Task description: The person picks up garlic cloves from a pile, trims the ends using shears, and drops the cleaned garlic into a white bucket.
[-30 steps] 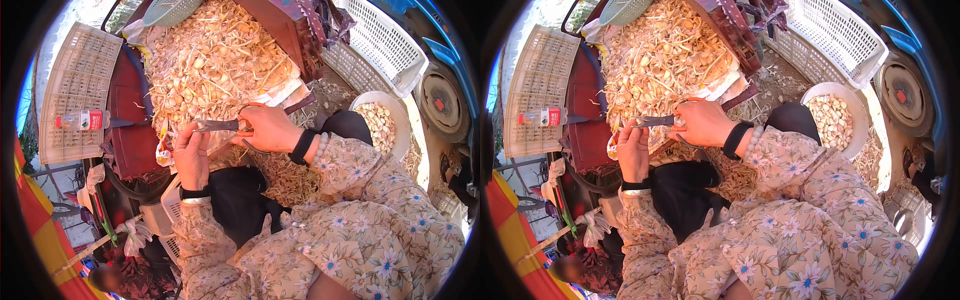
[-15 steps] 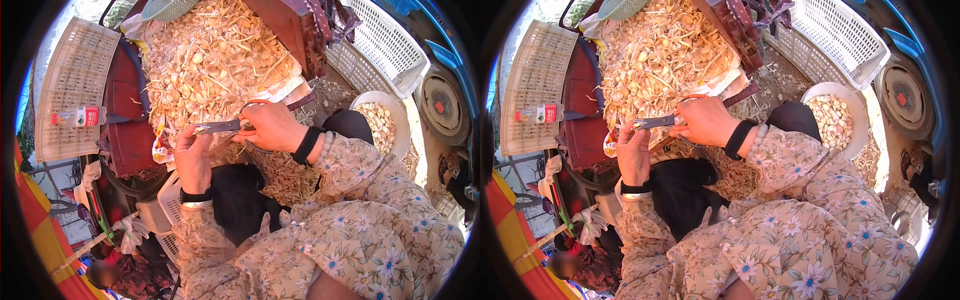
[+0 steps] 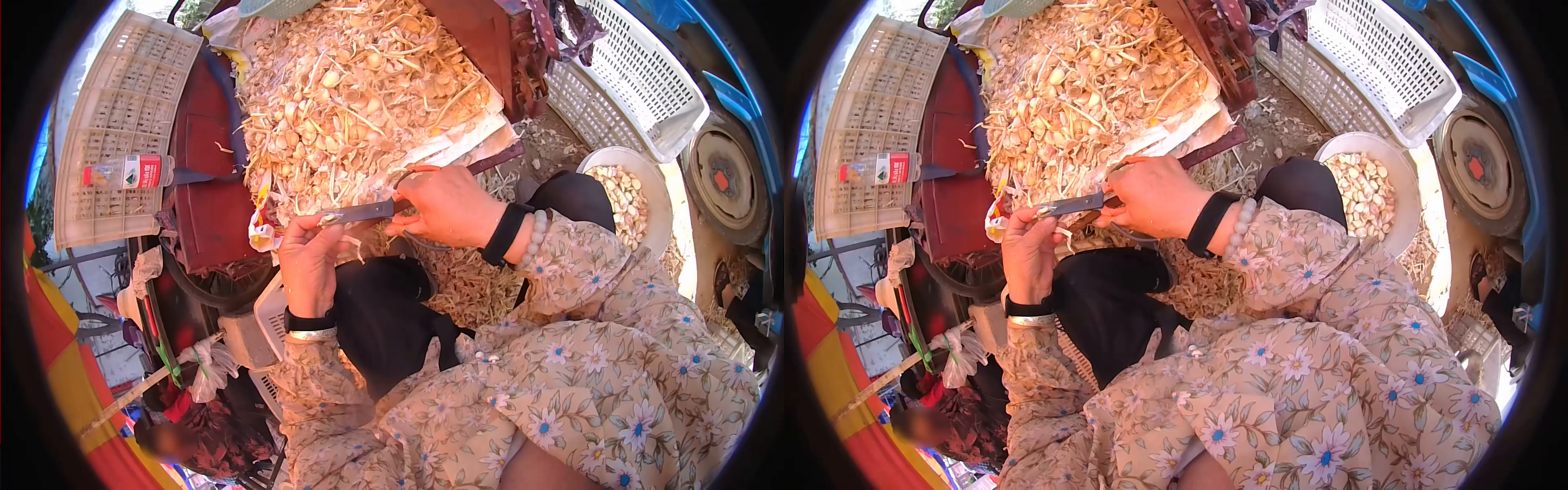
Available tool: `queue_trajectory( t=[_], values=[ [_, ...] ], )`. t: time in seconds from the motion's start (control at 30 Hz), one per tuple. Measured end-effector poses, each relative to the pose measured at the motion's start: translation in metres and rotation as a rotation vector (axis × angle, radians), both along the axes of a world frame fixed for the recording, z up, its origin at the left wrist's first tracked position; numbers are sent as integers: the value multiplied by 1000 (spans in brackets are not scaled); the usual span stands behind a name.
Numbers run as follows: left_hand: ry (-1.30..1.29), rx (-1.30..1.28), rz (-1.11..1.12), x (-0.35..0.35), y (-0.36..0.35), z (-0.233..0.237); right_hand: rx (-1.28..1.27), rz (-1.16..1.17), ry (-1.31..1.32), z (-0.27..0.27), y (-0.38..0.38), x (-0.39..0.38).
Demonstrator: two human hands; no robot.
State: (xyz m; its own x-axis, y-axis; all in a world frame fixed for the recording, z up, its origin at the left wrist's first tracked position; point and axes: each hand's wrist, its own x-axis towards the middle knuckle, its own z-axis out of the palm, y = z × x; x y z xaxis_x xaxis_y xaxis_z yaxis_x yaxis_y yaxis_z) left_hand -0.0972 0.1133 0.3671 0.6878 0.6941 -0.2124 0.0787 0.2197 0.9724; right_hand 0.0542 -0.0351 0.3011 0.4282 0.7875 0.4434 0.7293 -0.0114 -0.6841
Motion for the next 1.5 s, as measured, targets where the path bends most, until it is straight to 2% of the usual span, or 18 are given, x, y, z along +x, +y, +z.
queue_trajectory(
  t=[0.1, 0.4, 0.5, 0.6, 0.63, 0.7, 0.8, 0.83, 0.9, 0.97, 1.03, 1.07, 1.1, 1.17, 1.2, 1.27, 1.37, 1.5],
  values=[
    [-8, -36, 8, -11, -1, 5, -172, 106, 85, 3, 1, -5],
    [39, -37, 41, -67, -20, 17, -181, 368, 280, 7, -3, -42],
    [89, -6, 19, -84, -32, 25, -227, 469, 446, 7, -4, -57],
    [117, 50, 89, -107, -39, 22, -272, 466, 815, 12, -1, -48],
    [211, 108, 138, -121, -36, 17, -271, 438, 899, 13, -1, -40],
    [408, 222, 234, -163, -13, 3, -170, 330, 744, 5, 3, -27],
    [1212, 609, -54, -264, 46, -39, -107, 207, 749, 6, 1, -15],
    [1300, 877, -123, -263, 49, -39, -93, 180, 791, 4, 3, -12],
    [1431, 1432, -268, -249, 52, -35, -53, 111, 738, -1, 6, -8],
    [1070, 1243, -45, -178, 60, -30, 18, 60, 734, -10, 13, -7],
    [711, 1128, -23, -88, 60, -17, 35, 49, 766, -11, 17, -3],
    [589, 1248, -58, -47, 61, -16, 17, 60, 804, -10, 18, 0],
    [472, 1096, -26, -17, 87, -37, -2, 70, 841, -10, 18, 3],
    [446, 1090, -43, 51, 82, -32, 27, 60, 830, -14, 20, 6],
    [463, 1316, -74, 71, 88, -35, 43, 53, 827, -15, 21, 8],
    [886, 1461, -265, 88, 112, -47, 67, 59, 865, -16, 20, 10],
    [788, 1519, -295, 80, 119, -51, 77, 51, 826, -15, 22, 12],
    [734, 1175, -260, 50, 130, -55, 85, 65, 776, -11, 22, 10]
  ],
)
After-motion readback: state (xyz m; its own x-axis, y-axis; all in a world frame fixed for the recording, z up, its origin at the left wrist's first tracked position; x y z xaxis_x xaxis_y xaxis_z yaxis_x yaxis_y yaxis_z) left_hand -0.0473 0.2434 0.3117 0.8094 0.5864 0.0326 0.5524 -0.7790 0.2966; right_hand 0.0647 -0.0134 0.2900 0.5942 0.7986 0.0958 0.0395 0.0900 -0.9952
